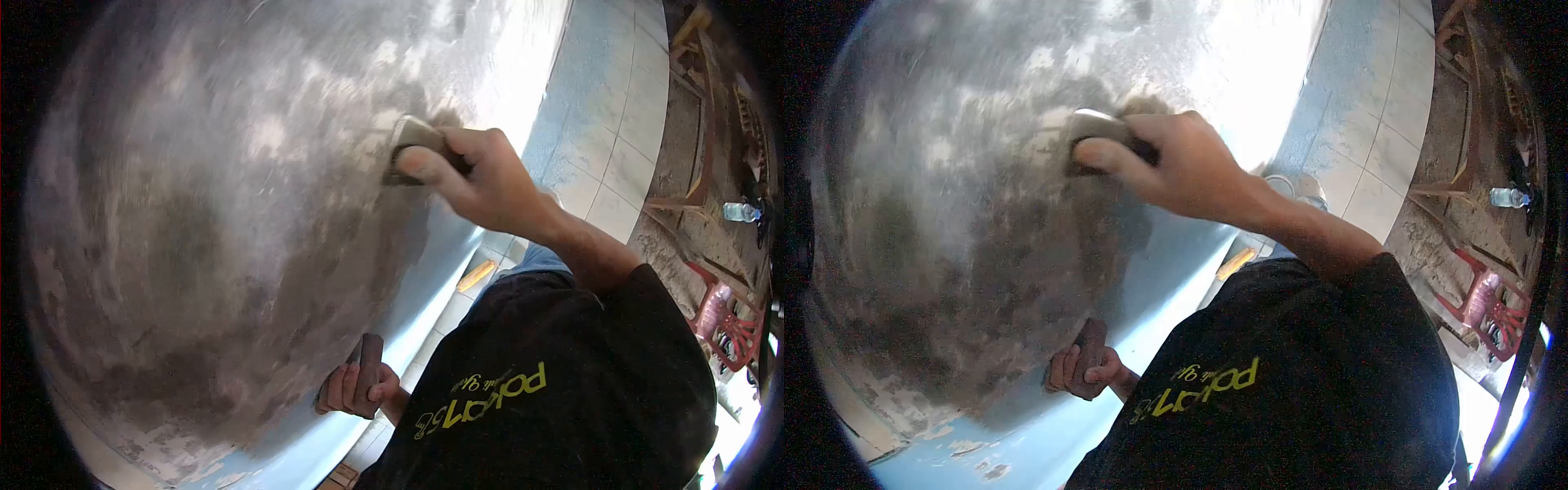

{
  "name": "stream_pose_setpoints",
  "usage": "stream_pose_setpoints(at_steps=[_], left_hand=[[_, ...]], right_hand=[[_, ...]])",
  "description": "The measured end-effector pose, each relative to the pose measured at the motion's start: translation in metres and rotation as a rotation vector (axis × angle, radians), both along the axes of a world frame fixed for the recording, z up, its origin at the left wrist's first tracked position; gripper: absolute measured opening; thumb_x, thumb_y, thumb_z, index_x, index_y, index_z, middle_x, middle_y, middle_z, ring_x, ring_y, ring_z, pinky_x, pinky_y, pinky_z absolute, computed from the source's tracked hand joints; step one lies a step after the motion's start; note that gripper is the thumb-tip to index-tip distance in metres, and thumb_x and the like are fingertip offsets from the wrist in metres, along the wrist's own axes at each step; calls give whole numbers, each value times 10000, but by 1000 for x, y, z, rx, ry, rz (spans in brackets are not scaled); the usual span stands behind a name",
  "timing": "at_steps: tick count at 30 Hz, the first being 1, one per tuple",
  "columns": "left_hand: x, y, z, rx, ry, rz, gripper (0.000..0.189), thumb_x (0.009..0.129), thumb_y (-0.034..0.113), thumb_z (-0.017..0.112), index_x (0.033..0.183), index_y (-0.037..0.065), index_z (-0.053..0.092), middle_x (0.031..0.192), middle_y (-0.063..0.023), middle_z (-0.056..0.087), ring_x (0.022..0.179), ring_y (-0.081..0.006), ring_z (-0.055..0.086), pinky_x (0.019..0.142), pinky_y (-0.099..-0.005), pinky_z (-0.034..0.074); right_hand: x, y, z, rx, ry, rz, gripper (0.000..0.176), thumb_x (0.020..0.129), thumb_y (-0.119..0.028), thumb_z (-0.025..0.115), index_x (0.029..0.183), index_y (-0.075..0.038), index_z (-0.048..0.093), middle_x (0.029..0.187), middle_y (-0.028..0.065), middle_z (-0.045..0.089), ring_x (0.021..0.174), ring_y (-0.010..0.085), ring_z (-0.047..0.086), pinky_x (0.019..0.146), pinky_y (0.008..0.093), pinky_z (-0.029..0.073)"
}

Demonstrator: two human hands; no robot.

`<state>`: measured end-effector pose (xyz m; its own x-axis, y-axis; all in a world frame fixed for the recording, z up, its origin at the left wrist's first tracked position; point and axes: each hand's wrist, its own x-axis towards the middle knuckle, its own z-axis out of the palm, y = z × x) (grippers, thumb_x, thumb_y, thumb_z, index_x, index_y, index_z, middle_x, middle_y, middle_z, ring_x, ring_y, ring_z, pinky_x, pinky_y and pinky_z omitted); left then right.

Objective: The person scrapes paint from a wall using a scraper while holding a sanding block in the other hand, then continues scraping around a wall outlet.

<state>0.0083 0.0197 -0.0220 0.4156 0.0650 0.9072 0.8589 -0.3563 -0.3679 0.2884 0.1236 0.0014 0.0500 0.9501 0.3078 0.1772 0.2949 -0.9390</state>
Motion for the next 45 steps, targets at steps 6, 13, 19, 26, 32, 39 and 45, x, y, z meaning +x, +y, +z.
stream_pose_setpoints(at_steps=[6,13,19,26,32,39,45], left_hand=[[-9,-7,-4,-58,-70,18,393,925,335,280,700,137,535,667,17,518,673,-117,538,735,-354,370],[4,-11,3,-133,-80,123,396,944,362,257,738,142,514,706,23,504,701,-136,524,754,-357,357],[8,-9,7,-131,-43,85,337,935,313,274,737,158,499,737,24,509,712,-130,515,735,-353,351],[10,-5,8,-88,-33,88,329,931,321,290,739,160,504,742,16,520,685,-143,520,724,-349,354],[9,-4,6,-59,-29,91,323,938,267,303,762,131,536,715,7,557,661,-167,526,707,-378,341],[9,-3,9,-87,-45,171,364,935,342,306,701,167,524,715,26,545,646,-154,490,702,-366,320],[8,-2,7,-43,-83,201,411,941,377,305,656,180,525,671,34,539,641,-141,477,695,-360,321]], right_hand=[[45,-10,-89,-163,-28,-382,377,922,-337,508,898,23,617,692,99,624,607,138,570,536,291,452],[126,-59,-202,-689,-778,-333,341,928,-327,442,990,-17,568,745,233,615,742,361,629,667,455,454],[85,-58,-140,-504,26,-45,310,947,-282,437,966,-1,565,680,26,503,609,128,459,571,288,387],[39,-27,-68,-298,-23,19,515,918,-460,474,862,29,624,603,38,522,549,120,471,496,290,370],[28,-10,-66,-255,-26,-14,543,895,-503,494,786,8,646,519,36,512,444,124,451,421,305,336],[44,-3,-43,-230,-241,12,466,871,-433,577,803,20,665,498,53,528,400,123,428,394,287,318],[41,-2,-43,-145,-294,-9,457,877,-422,570,827,20,671,524,81,576,398,133,483,394,274,361]])
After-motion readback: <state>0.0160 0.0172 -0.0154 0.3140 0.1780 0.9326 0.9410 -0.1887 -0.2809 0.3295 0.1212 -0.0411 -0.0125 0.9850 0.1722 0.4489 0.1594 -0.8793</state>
